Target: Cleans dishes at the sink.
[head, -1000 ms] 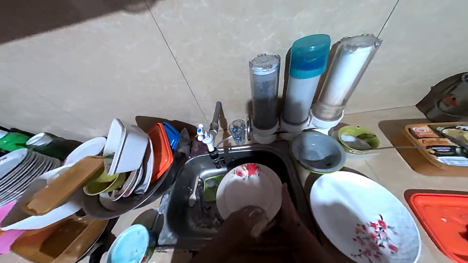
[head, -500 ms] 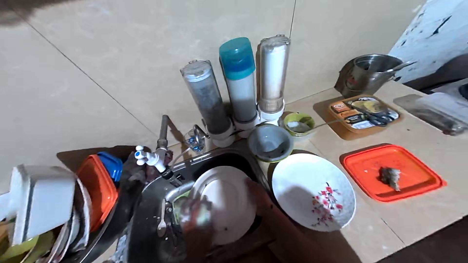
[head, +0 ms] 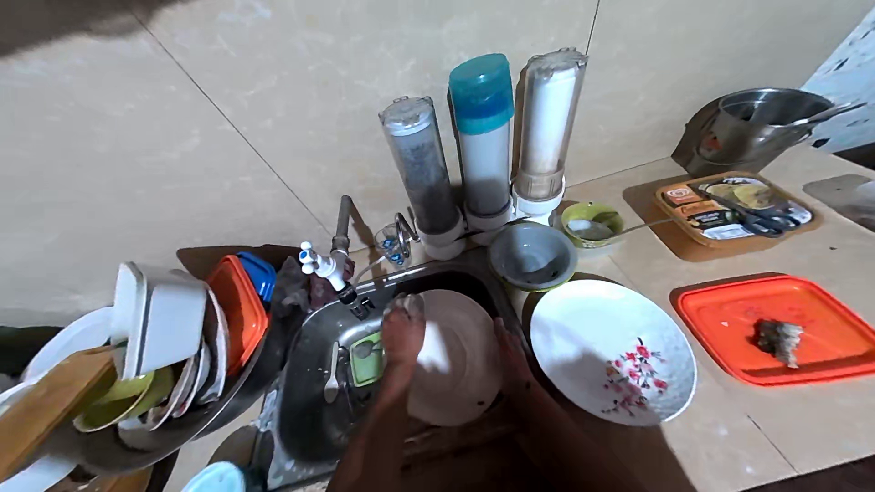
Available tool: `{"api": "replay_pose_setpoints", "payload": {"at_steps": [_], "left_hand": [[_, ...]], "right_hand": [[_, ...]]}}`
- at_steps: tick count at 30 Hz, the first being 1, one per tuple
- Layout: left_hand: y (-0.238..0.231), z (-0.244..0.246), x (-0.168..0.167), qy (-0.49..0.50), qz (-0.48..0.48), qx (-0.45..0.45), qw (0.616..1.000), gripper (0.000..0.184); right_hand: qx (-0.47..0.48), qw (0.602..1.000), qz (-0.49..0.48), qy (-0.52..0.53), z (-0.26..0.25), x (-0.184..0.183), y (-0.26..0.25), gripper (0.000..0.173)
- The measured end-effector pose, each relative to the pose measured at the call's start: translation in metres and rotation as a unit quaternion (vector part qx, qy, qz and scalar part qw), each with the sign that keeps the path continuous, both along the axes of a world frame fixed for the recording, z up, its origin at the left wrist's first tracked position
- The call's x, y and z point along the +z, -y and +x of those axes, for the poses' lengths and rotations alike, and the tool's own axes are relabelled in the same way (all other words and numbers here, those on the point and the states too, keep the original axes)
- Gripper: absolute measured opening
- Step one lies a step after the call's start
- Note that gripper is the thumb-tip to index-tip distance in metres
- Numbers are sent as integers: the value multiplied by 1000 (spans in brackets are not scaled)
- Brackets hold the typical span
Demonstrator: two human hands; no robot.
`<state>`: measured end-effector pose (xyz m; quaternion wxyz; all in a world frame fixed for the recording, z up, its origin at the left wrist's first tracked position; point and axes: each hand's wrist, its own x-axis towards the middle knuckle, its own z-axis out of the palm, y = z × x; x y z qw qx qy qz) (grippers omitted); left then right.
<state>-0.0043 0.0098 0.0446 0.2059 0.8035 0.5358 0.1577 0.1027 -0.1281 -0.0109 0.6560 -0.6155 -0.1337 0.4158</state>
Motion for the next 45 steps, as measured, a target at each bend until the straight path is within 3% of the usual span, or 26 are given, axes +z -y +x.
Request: {"api": "replay_pose_setpoints", "payload": {"at_steps": [2, 5, 6, 9, 12, 13, 15, 17, 19, 20, 22, 25, 27, 30, 33, 34, 36, 38, 40, 43, 45], "left_hand": [[21, 5, -7, -10, 55, -77, 995, 50], [49, 32, -26, -2, 244, -273, 930, 34], [48, 36, -23, -5, 244, -294, 924, 33], [13, 14, 1, -30, 63, -231, 970, 41], [-15, -36, -18, 102, -21, -87, 991, 43], [-9, -48, -33, 141, 3, -70, 988, 45], [23, -54, -66, 166, 140, -90, 972, 48], [65, -45, -84, 102, 246, -159, 951, 50], [97, -23, -88, 12, 306, -253, 918, 39], [103, -9, -85, -17, 308, -281, 909, 33], [94, 16, -60, -70, 242, -272, 929, 36], [48, 37, -4, -133, 59, -163, 976, 45], [19, 38, 8, -133, 10, -101, 986, 48], [41, 27, -16, -87, 77, -208, 971, 51], [81, 3, -54, -24, 262, -325, 909, 38], [82, -9, -63, 11, 308, -311, 899, 36], [67, -36, -67, 68, 330, -216, 916, 42], [41, -60, -56, 103, 216, -95, 966, 51], [26, -70, -33, 183, 40, 38, 982, 54], [19, -77, -5, 306, -150, 136, 930, 43], [31, -76, 23, 338, -178, 120, 916, 30]], "right_hand": [[10, 1000, -5, 8, 0, 1, 0, 55], [17, 998, 56, 33, -2, -9, -4, 50], [17, 997, 63, 33, -1, -11, -4, 49], [11, 999, 29, 10, 2, -8, -3, 50], [-28, 999, 6, -42, 5, -9, -2, 54], [-47, 997, 10, -54, 6, -10, -1, 55], [-76, 992, 48, -86, 4, -15, -2, 55], [-94, 988, 68, -103, -2, -23, -8, 55], [-62, 993, 50, -91, -5, -23, -7, 55], [-53, 993, 41, -99, -6, -22, -8, 54], [-53, 991, 55, -108, -8, -23, -14, 52], [-19, 997, 46, -61, -11, -19, -17, 48], [18, 999, 31, -28, -6, -17, -13, 47], [8, 999, 34, -8, -2, -16, -11, 46], [-21, 998, 43, -39, 2, -18, -9, 50], [-20, 998, 33, -42, 4, -15, -6, 53], [-23, 999, 17, -45, 5, -10, -4, 52], [-4, 997, 32, -76, 4, -8, -4, 50], [10, 996, 36, -85, 4, -8, -6, 51], [20, 996, 31, -83, 14, -6, -5, 51], [0, 996, 16, -82, 13, -4, -5, 52]]}}
